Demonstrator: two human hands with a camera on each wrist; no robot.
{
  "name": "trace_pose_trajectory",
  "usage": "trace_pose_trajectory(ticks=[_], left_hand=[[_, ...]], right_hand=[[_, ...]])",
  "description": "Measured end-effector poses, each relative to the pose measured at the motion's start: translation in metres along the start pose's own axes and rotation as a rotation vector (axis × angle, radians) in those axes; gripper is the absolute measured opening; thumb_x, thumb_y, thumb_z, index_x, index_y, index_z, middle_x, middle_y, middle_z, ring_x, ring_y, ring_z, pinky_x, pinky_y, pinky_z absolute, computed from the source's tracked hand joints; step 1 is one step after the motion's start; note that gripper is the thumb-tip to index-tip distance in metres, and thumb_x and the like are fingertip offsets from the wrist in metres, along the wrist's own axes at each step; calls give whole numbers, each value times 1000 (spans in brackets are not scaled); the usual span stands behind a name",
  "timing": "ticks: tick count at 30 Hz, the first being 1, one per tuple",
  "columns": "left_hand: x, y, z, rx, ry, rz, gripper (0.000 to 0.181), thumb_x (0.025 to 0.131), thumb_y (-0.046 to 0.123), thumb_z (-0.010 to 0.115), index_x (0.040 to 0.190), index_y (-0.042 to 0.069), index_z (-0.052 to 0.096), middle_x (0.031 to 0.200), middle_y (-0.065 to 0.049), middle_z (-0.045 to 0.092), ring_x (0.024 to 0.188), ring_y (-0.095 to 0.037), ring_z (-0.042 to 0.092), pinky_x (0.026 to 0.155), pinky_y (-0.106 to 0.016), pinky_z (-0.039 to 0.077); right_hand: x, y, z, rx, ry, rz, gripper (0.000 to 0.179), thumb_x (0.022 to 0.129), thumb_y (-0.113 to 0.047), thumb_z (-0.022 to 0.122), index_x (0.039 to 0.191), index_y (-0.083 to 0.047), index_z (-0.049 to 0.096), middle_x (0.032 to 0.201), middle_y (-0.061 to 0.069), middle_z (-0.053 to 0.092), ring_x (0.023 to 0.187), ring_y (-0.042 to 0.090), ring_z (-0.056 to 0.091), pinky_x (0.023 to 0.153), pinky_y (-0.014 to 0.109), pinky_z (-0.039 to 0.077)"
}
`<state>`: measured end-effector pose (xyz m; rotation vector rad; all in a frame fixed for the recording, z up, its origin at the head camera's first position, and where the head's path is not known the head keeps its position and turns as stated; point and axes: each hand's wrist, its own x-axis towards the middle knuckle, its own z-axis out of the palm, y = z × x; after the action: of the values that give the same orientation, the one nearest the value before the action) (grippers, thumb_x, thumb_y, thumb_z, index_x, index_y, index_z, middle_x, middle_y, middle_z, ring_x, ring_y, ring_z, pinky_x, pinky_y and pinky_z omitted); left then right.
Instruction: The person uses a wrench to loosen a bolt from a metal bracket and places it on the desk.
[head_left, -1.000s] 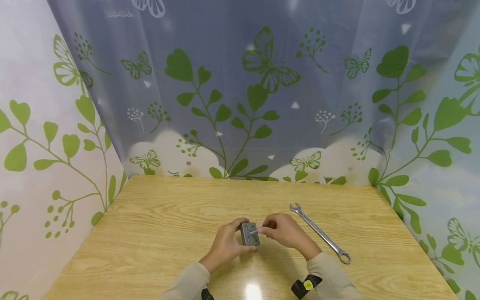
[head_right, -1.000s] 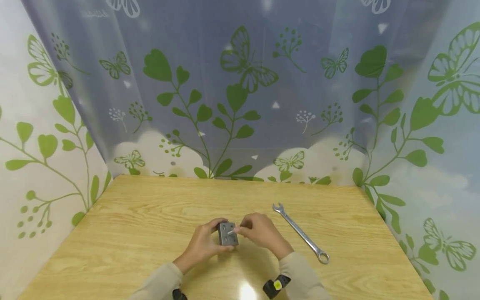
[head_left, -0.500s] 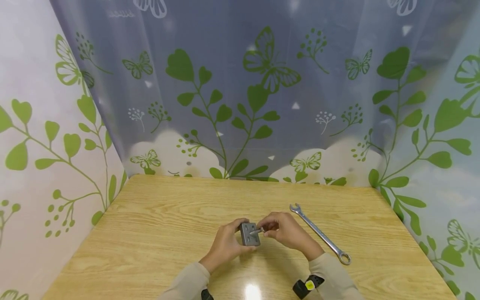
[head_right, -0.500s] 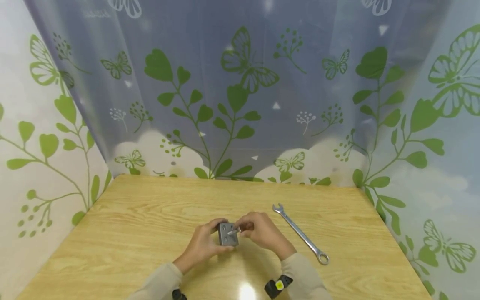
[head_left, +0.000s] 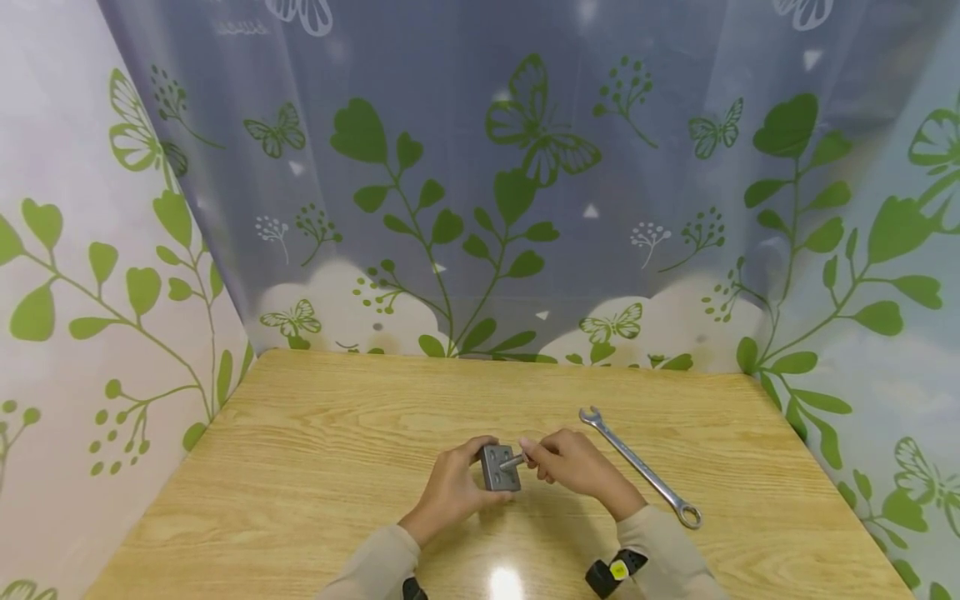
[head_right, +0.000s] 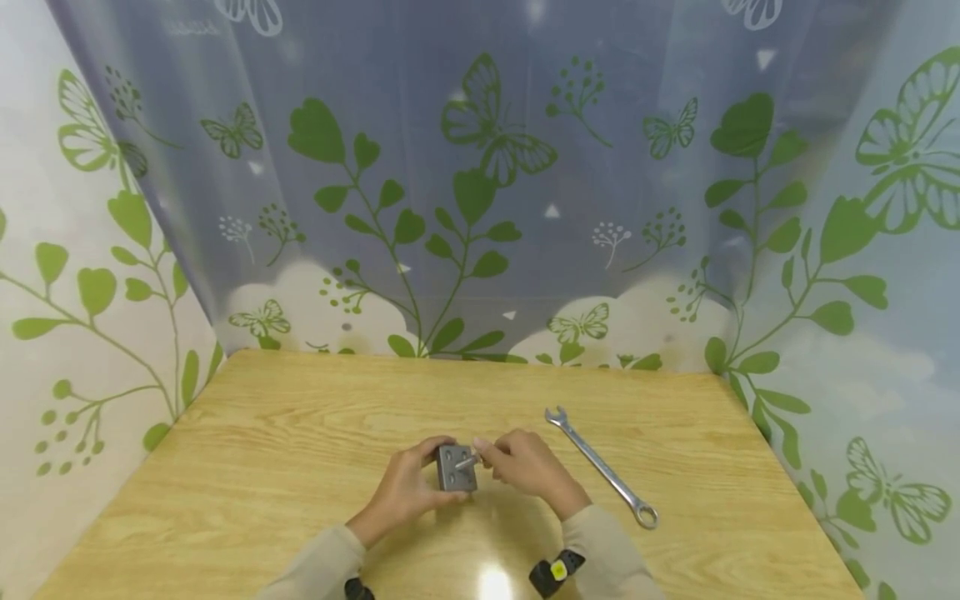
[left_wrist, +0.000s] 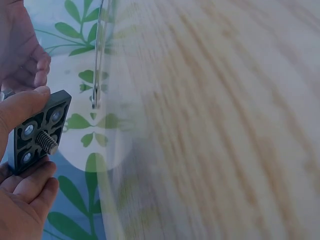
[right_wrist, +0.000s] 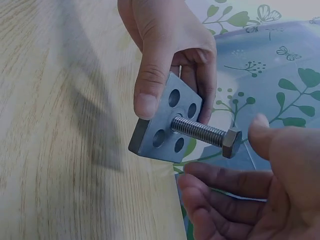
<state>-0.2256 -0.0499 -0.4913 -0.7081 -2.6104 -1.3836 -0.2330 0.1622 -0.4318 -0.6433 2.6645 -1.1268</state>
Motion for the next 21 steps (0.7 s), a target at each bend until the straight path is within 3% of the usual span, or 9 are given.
trace_pose_trajectory(ticks=[8,12,18,21], left_hand=[[0,0,1,-2,1,14,70,66,18,89,125,-2,56,118,-14,66,110,-30,63,94,-41,52],[0,1,1,-3,1,15,69,67,17,89,125,-1,56,119,-14,66,110,-29,63,95,-41,52],[-1,0,0,-7,-7,16,70,67,17,88,126,-2,56,119,-14,65,110,-30,63,93,-41,53],[-1,0,-1,-7,-8,11,71,67,18,88,126,-2,55,119,-14,65,110,-30,63,93,-41,53]], right_hand=[[1,0,2,-16,24,27,50,100,-44,46,70,-11,70,59,10,62,54,28,59,45,28,45],[3,0,2,-20,22,20,42,97,-41,54,76,-8,70,62,7,62,55,22,57,47,27,46],[4,2,-1,-16,15,-99,14,88,-15,70,98,-5,70,85,1,68,73,10,61,62,24,53],[4,3,-1,-19,15,-156,16,84,-5,72,100,-5,71,91,1,68,77,9,61,67,22,53]])
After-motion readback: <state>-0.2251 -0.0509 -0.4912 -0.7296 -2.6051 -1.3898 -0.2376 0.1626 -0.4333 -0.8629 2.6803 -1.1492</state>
